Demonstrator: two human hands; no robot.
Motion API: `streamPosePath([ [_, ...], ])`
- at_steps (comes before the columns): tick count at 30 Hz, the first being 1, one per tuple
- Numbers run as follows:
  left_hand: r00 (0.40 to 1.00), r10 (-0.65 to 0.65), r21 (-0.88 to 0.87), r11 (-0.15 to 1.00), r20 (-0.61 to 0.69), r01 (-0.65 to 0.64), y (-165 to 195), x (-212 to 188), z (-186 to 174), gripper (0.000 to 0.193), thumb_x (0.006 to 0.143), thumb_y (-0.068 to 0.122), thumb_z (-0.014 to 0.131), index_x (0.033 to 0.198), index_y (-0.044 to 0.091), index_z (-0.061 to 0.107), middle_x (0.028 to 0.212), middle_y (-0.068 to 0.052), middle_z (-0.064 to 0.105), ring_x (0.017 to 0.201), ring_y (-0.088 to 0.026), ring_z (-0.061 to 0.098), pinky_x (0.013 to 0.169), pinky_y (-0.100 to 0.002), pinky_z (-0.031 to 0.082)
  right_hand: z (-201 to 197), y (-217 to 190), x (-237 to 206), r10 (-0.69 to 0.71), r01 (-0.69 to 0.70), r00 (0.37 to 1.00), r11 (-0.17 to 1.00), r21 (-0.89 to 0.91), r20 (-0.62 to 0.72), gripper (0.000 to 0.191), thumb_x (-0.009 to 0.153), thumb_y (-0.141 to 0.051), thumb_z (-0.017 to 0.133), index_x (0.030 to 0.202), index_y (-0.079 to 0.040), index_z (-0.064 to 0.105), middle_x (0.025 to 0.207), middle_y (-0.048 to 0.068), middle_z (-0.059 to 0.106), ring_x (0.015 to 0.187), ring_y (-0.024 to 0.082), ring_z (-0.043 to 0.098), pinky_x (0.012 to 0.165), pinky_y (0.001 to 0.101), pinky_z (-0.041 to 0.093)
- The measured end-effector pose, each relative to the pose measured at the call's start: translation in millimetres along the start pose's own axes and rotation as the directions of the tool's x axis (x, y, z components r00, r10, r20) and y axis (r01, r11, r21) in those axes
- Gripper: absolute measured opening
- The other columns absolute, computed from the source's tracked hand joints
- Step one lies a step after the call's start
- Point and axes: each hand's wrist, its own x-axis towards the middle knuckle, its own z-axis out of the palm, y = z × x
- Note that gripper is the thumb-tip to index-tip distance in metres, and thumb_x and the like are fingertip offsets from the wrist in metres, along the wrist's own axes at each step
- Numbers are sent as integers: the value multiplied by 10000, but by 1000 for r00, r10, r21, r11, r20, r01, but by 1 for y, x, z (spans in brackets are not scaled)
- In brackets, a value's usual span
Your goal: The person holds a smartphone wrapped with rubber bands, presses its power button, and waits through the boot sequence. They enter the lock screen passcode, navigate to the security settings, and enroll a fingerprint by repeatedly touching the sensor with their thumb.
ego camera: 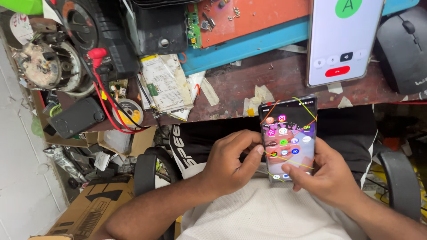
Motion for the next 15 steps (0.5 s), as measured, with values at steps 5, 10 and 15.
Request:
streamPosePath([
  [5,1000,17,32,999,-2,-17,2,0,-1,115,1004,98,606,1051,3,650,866,-96,652,744,-192,660,670,-321,534,0,-5,1,104,-89,994,930,356,-23,458,915,-124,588,1345,24,532,1091,129,710,835,158,702,540,335,629],
  [10,999,36,34,999,0,-36,3,-1,-1,112,1013,101,604,1051,5,646,875,-95,658,761,-191,669,685,-322,542,0,-3,0,86,-79,996,961,265,-17,420,985,-124,599,1369,38,547,1052,160,720,744,188,680,521,350,610],
  [15,999,42,32,999,-17,-42,1,-4,1,115,1019,102,601,1059,0,636,880,-98,658,749,-185,662,674,-315,534,-1,-4,-3,51,-68,997,933,353,57,452,954,-83,564,1391,10,498,1099,133,702,845,167,695,551,339,628],
])
